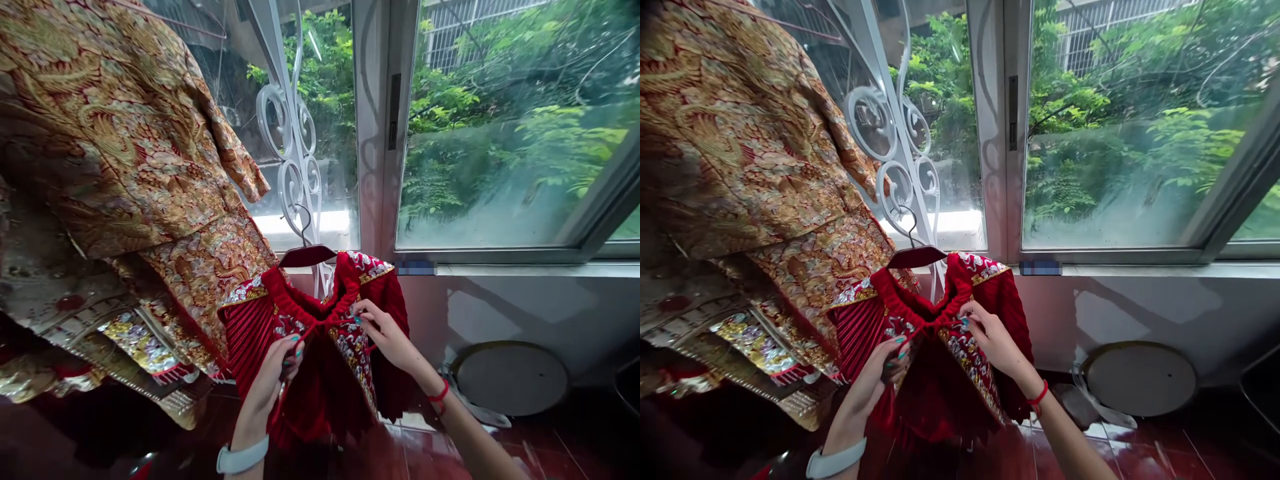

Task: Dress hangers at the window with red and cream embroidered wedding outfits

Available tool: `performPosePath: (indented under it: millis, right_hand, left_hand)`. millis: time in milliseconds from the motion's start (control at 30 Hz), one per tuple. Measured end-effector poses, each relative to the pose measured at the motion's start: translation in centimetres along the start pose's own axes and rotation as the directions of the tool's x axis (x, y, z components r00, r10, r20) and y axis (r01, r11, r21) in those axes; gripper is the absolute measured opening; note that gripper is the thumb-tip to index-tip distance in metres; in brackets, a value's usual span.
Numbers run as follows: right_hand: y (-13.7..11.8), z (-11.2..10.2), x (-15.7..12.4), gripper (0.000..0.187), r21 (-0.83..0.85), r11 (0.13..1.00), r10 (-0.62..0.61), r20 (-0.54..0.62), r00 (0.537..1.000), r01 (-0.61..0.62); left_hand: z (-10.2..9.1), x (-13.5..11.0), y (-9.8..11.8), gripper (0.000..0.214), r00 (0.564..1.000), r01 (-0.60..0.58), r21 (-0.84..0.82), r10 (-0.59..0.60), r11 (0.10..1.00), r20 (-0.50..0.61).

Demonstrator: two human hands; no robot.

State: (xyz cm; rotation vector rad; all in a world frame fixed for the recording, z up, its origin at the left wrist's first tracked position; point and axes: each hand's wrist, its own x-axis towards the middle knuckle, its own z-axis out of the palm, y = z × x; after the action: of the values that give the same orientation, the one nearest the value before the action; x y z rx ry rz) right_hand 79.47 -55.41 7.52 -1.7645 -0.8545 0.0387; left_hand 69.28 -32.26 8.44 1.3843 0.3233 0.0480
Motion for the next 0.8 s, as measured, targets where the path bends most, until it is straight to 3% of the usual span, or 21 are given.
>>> performPosePath:
  millis: [100, 167, 233, 267, 367, 400, 433, 467, 500, 567, 600, 667, 800]
  right_hand:
    - [-0.1, -0.8, -0.6, 0.023, -0.113, 0.993, -0.025, 0.142, 0.990, 0.041]
    - [0.1, -0.4, -0.6, 0.023, -0.237, 0.971, -0.008, 0.106, 0.994, 0.033]
    - [0.2, 1.0, -0.3, 0.021, -0.349, 0.937, -0.015, -0.094, 0.995, -0.019]
    - [0.1, 1.9, 0.0, 0.019, -0.377, 0.925, -0.032, -0.226, 0.974, -0.057]
    - [-0.6, 4.6, 1.3, 0.018, -0.280, 0.955, -0.083, -0.582, 0.809, -0.104]
    - [-0.8, 5.3, 1.7, 0.017, -0.194, 0.979, -0.081, -0.645, 0.760, -0.060]
    - [-1.1, 5.6, 2.2, 0.017, -0.096, 0.995, -0.071, -0.662, 0.747, 0.010]
    - [-1.3, 5.7, 2.7, 0.016, 0.006, 0.996, -0.064, -0.627, 0.776, 0.088]
    - [-1.4, 5.5, 3.1, 0.017, 0.103, 0.983, -0.072, -0.541, 0.838, 0.150]
    - [-1.6, 4.6, 4.0, 0.020, 0.241, 0.952, -0.124, -0.262, 0.957, 0.189]
    - [-1.6, 4.0, 4.3, 0.022, 0.276, 0.945, -0.150, -0.115, 0.982, 0.177]
    - [-1.7, 2.9, 5.0, 0.026, 0.308, 0.940, -0.181, 0.094, 0.979, 0.144]
    - [-2.3, 1.9, 5.7, 0.028, 0.312, 0.942, -0.209, 0.251, 0.945, 0.125]
  left_hand:
    - [-0.6, -0.8, 0.5, 0.018, 0.978, 0.117, -0.136, -0.090, 0.984, 0.191]
    - [-0.7, -1.2, 0.5, 0.020, 0.969, 0.115, -0.167, -0.074, 0.979, 0.234]
    - [-0.5, -1.5, 0.2, 0.029, 0.973, 0.082, -0.185, -0.039, 0.979, 0.226]
    - [-0.3, -1.5, -0.1, 0.032, 0.976, 0.063, -0.196, -0.019, 0.979, 0.217]
    - [0.8, -1.6, -0.5, 0.041, 0.987, -0.017, -0.222, 0.052, 0.975, 0.154]
    - [1.1, -1.5, -0.6, 0.044, 0.989, -0.051, -0.219, 0.080, 0.974, 0.128]
    - [1.4, -1.3, -0.5, 0.048, 0.988, -0.092, -0.207, 0.115, 0.974, 0.102]
    - [1.7, -1.1, -0.3, 0.050, 0.985, -0.136, -0.180, 0.153, 0.974, 0.082]
    - [1.9, -0.8, 0.0, 0.052, 0.979, -0.181, -0.133, 0.191, 0.974, 0.067]
    - [2.3, -0.2, 0.7, 0.050, 0.959, -0.277, 0.013, 0.275, 0.961, 0.065]
    - [2.5, 0.1, 1.2, 0.048, 0.944, -0.327, 0.100, 0.319, 0.940, 0.082]
    - [2.9, 0.6, 2.0, 0.043, 0.909, -0.416, 0.253, 0.391, 0.873, 0.144]
    - [3.5, 1.1, 2.9, 0.038, 0.861, -0.508, 0.417, 0.430, 0.753, 0.273]
